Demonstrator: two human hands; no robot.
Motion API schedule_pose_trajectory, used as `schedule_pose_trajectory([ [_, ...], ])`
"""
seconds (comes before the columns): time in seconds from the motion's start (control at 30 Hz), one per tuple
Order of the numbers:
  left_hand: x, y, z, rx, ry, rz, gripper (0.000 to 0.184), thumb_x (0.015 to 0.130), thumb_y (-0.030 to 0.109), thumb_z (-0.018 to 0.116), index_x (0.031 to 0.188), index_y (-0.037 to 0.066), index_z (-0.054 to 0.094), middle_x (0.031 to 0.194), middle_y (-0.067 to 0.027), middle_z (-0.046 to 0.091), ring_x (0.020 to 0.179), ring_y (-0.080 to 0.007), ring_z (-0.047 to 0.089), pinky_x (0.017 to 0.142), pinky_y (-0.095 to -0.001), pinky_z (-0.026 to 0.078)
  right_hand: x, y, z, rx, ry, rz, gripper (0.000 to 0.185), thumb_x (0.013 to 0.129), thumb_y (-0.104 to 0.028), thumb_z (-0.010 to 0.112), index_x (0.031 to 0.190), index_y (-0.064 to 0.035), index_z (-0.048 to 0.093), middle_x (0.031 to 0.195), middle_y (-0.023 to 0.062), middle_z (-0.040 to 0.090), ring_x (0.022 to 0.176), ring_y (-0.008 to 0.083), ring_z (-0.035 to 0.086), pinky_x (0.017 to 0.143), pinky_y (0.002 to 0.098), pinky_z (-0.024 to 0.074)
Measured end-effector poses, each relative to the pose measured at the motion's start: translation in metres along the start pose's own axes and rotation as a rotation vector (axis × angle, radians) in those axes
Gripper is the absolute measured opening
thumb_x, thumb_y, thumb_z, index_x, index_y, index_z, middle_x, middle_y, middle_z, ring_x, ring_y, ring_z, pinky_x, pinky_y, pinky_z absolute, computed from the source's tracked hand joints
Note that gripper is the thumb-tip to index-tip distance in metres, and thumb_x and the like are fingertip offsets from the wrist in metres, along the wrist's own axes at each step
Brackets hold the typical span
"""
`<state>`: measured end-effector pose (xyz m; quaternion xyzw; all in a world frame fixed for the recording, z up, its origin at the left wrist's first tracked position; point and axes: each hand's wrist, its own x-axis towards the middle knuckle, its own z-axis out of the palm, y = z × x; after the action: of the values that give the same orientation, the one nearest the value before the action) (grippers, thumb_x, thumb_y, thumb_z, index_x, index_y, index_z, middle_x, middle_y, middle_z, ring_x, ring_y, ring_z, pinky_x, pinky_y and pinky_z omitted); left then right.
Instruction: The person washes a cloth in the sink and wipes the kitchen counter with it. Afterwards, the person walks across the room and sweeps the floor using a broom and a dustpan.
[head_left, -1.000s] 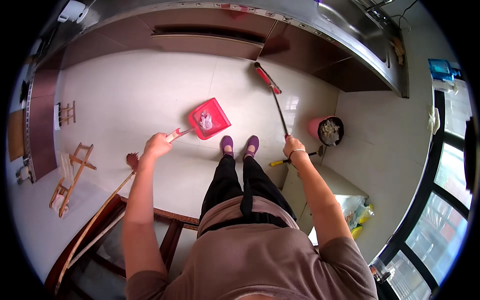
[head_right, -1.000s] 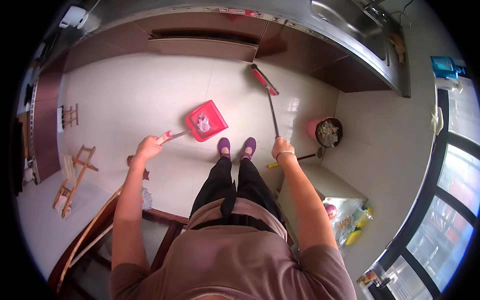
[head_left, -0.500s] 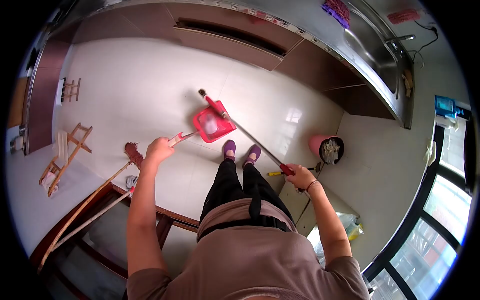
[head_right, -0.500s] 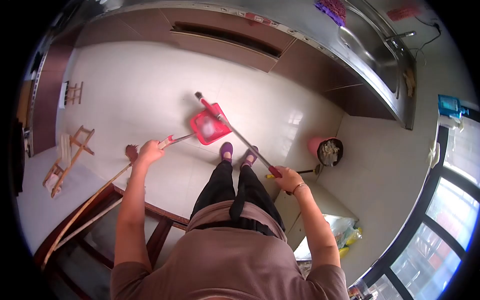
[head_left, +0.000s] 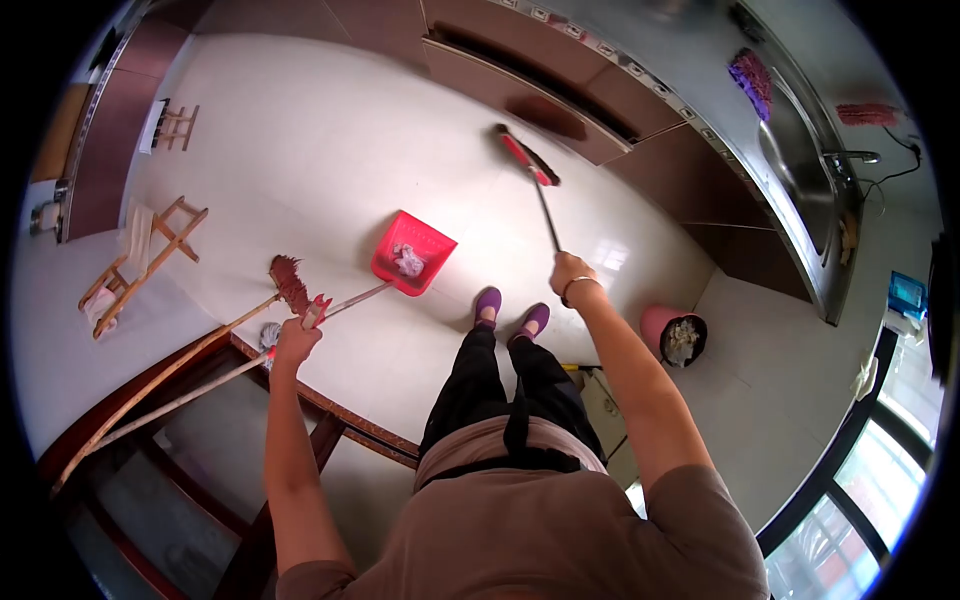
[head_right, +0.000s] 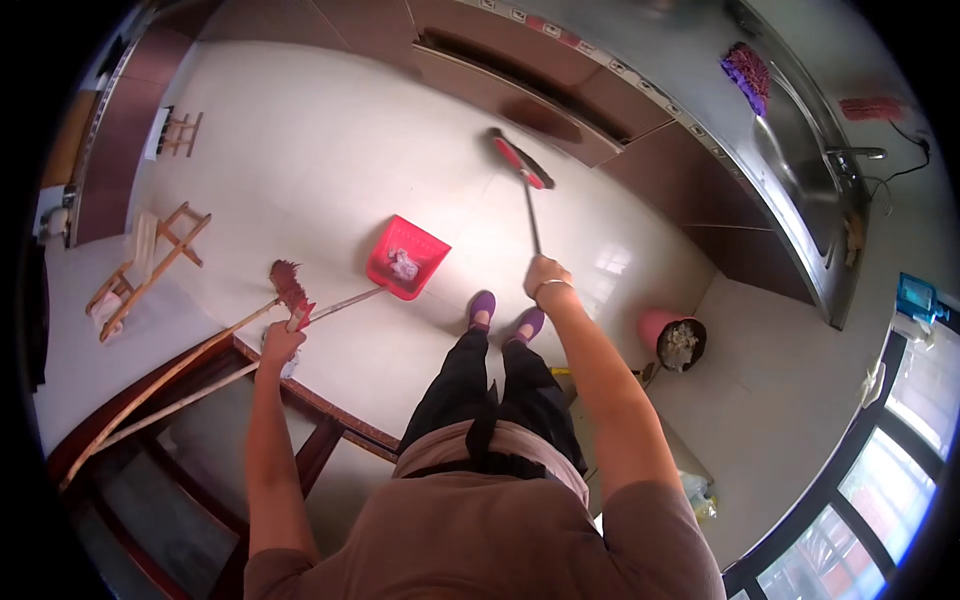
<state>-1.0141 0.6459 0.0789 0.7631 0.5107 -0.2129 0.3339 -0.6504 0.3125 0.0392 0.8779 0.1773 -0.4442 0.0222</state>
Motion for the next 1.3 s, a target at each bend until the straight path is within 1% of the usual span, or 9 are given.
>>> schedule_pose_trajectory([
  [0.2, 0.014, -0.05, 0.003, -0.019, 0.067, -0.042, 0.022, 0.063, 0.015, 0.056, 0.071, -0.005, 0.057, 0.054, -0.0135, 0.054, 0.049, -0.0223, 0.055, 0.049, -0.0355, 0.043, 0.018, -0.08, 0.05, -0.246, -0.026, -0.248, 0.026, 0.078, -0.013, 0.051, 0.099, -0.0004, 0.061, 0.1, 0.0167, 0.062, 0.093, 0.029, 0.061, 0.077, 0.0356, 0.05],
  [0.33, 0.01, -0.037, -0.005, -0.102, 0.034, -0.112, 0.02, 0.064, 0.015, 0.055, 0.07, -0.004, 0.056, 0.052, -0.0107, 0.053, 0.044, -0.0186, 0.053, 0.044, -0.0338, 0.042, -0.017, -0.115, 0.046, -0.311, -0.281, -0.385, 0.028, 0.073, -0.009, 0.057, 0.1, -0.0016, 0.062, 0.098, 0.0154, 0.063, 0.088, 0.0258, 0.063, 0.072, 0.036, 0.0515],
  [0.47, 0.003, -0.046, 0.0, -0.111, 0.009, -0.105, 0.019, 0.064, 0.015, 0.055, 0.07, -0.004, 0.056, 0.052, -0.0096, 0.052, 0.043, -0.0175, 0.052, 0.042, -0.0321, 0.041, -0.043, -0.082, 0.008, 0.009, -0.433, -0.279, 0.025, 0.074, -0.011, 0.054, 0.096, -0.0027, 0.062, 0.092, 0.0167, 0.063, 0.082, 0.0277, 0.063, 0.07, 0.0366, 0.0499],
  [0.67, -0.045, -0.074, 0.021, 0.001, 0.019, -0.004, 0.024, 0.063, 0.016, 0.056, 0.075, -0.005, 0.058, 0.06, -0.0167, 0.057, 0.057, -0.0273, 0.057, 0.057, -0.0376, 0.044, -0.071, -0.049, 0.004, -0.259, -0.159, -0.461, 0.03, 0.072, -0.012, 0.05, 0.101, -0.0068, 0.057, 0.087, 0.0131, 0.063, 0.072, 0.026, 0.063, 0.064, 0.0367, 0.0491],
  [0.87, -0.073, -0.083, 0.041, -0.023, 0.014, -0.009, 0.024, 0.062, 0.015, 0.055, 0.074, -0.006, 0.058, 0.059, -0.0171, 0.056, 0.055, -0.0269, 0.056, 0.056, -0.0374, 0.044, -0.075, -0.078, 0.066, -0.397, -0.094, -0.377, 0.026, 0.081, -0.011, 0.051, 0.104, -0.0026, 0.059, 0.096, 0.013, 0.063, 0.089, 0.0255, 0.063, 0.071, 0.0351, 0.051],
  [0.93, -0.072, -0.082, 0.048, -0.049, 0.046, -0.028, 0.022, 0.062, 0.014, 0.057, 0.073, -0.005, 0.057, 0.056, -0.0095, 0.052, 0.053, -0.0172, 0.05, 0.054, -0.0339, 0.041, -0.085, -0.062, 0.088, -0.423, -0.128, -0.41, 0.027, 0.081, -0.012, 0.051, 0.104, -0.0017, 0.058, 0.097, 0.0141, 0.063, 0.088, 0.0256, 0.063, 0.07, 0.0348, 0.0514],
  [1.0, -0.073, -0.077, 0.048, -0.13, 0.057, -0.032, 0.019, 0.063, 0.013, 0.055, 0.069, -0.005, 0.056, 0.053, -0.0082, 0.05, 0.048, -0.0169, 0.048, 0.048, -0.0332, 0.039, -0.094, -0.038, 0.11, -0.393, -0.177, -0.397, 0.026, 0.081, -0.012, 0.051, 0.103, -0.0008, 0.059, 0.099, 0.0153, 0.062, 0.089, 0.0237, 0.063, 0.07, 0.0346, 0.0515],
  [1.13, -0.076, -0.072, 0.055, -0.181, 0.024, -0.087, 0.012, 0.063, 0.011, 0.054, 0.062, -0.001, 0.053, 0.051, -0.0019, 0.045, 0.045, -0.0116, 0.042, 0.044, -0.0297, 0.034, -0.119, 0.037, 0.104, -0.138, -0.346, -0.407, 0.026, 0.079, -0.017, 0.05, 0.102, -0.0128, 0.061, 0.097, 0.0119, 0.063, 0.093, 0.027, 0.06, 0.077, 0.0394, 0.0482],
  [1.3, -0.092, -0.091, 0.069, -0.166, 0.029, -0.024, 0.011, 0.063, 0.01, 0.055, 0.063, -0.001, 0.052, 0.051, -0.0017, 0.045, 0.046, -0.0112, 0.042, 0.044, -0.0287, 0.034, -0.184, 0.137, 0.167, 0.117, -0.143, -0.359, 0.031, 0.074, -0.019, 0.051, 0.104, -0.0122, 0.057, 0.094, 0.0151, 0.062, 0.09, 0.033, 0.059, 0.078, 0.0426, 0.0464],
])
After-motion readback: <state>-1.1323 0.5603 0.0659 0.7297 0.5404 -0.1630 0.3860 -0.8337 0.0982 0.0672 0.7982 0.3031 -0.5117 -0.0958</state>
